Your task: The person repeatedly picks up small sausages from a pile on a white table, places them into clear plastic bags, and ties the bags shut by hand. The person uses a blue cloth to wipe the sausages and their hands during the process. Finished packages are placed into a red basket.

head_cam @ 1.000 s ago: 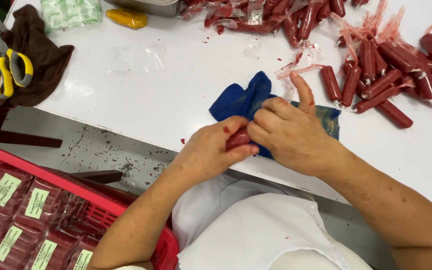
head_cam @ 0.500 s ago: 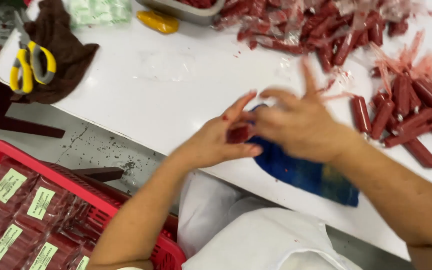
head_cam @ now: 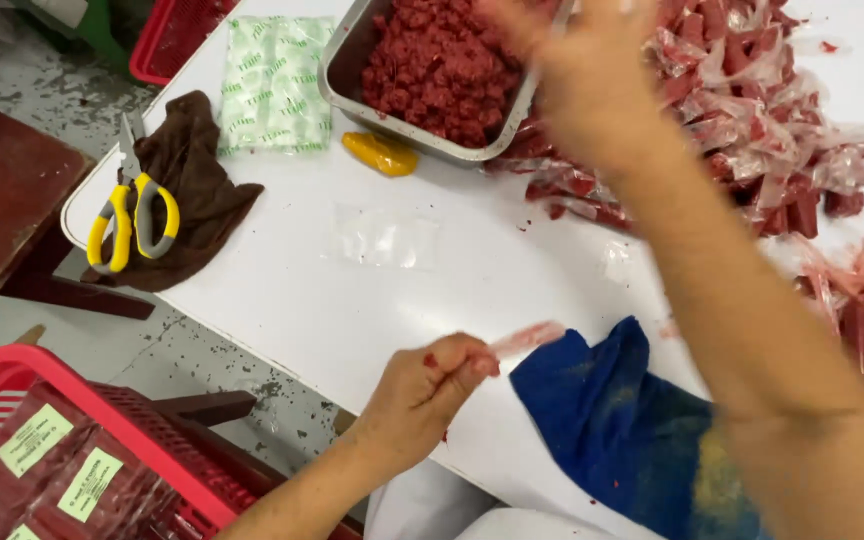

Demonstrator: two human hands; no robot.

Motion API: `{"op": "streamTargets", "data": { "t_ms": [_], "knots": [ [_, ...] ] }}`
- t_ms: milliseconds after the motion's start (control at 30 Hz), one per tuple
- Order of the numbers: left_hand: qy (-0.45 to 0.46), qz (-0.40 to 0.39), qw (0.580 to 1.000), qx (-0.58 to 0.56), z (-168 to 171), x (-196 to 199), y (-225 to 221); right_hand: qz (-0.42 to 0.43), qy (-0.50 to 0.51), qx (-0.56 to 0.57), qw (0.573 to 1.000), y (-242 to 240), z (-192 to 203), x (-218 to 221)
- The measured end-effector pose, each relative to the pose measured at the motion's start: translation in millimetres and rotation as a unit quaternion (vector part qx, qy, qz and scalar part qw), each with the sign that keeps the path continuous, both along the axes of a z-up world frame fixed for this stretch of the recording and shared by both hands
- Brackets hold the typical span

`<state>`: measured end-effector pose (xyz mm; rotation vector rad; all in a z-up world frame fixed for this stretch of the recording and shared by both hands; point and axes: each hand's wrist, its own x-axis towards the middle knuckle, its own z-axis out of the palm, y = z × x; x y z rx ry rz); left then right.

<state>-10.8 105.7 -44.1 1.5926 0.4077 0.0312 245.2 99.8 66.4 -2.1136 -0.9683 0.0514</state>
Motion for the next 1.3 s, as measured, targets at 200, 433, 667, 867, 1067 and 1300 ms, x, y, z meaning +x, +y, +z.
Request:
{"op": "streamTargets", "data": {
  "t_ms": [200, 433, 667, 867, 1067, 1300],
  "knots": [
    [-0.247, 0.215, 0.887, 0.327, 1, 53, 23, 0.427, 0.270, 0.104, 0.856, -73, -117, -55],
    [-0.334, 0.077, 0.925, -0.165, 0, 40, -33, 0.340, 0.039, 0.105, 0.934, -162, -82, -75],
    [-0.223, 0.001, 0.974, -0.029, 1, -45, -55, 0.286, -0.249, -0.063, 0.923, -253, -103, -102],
    [0.184, -0.050, 0.873, -0.448, -89, -73, -137, 0.325, -0.256, -0.064, 0.908, -287, -164, -159],
    [-0.116, -0.212, 0.965, 0.098, -37, -60, -133, 0.466, 0.126, 0.021, 0.875, -323, -88, -133],
    [-0.278, -0.119, 0.951, 0.062, -63, -13, -194, 0.037, 0.657, 0.331, 0.676, -335, -95, -182]
  ]
}}
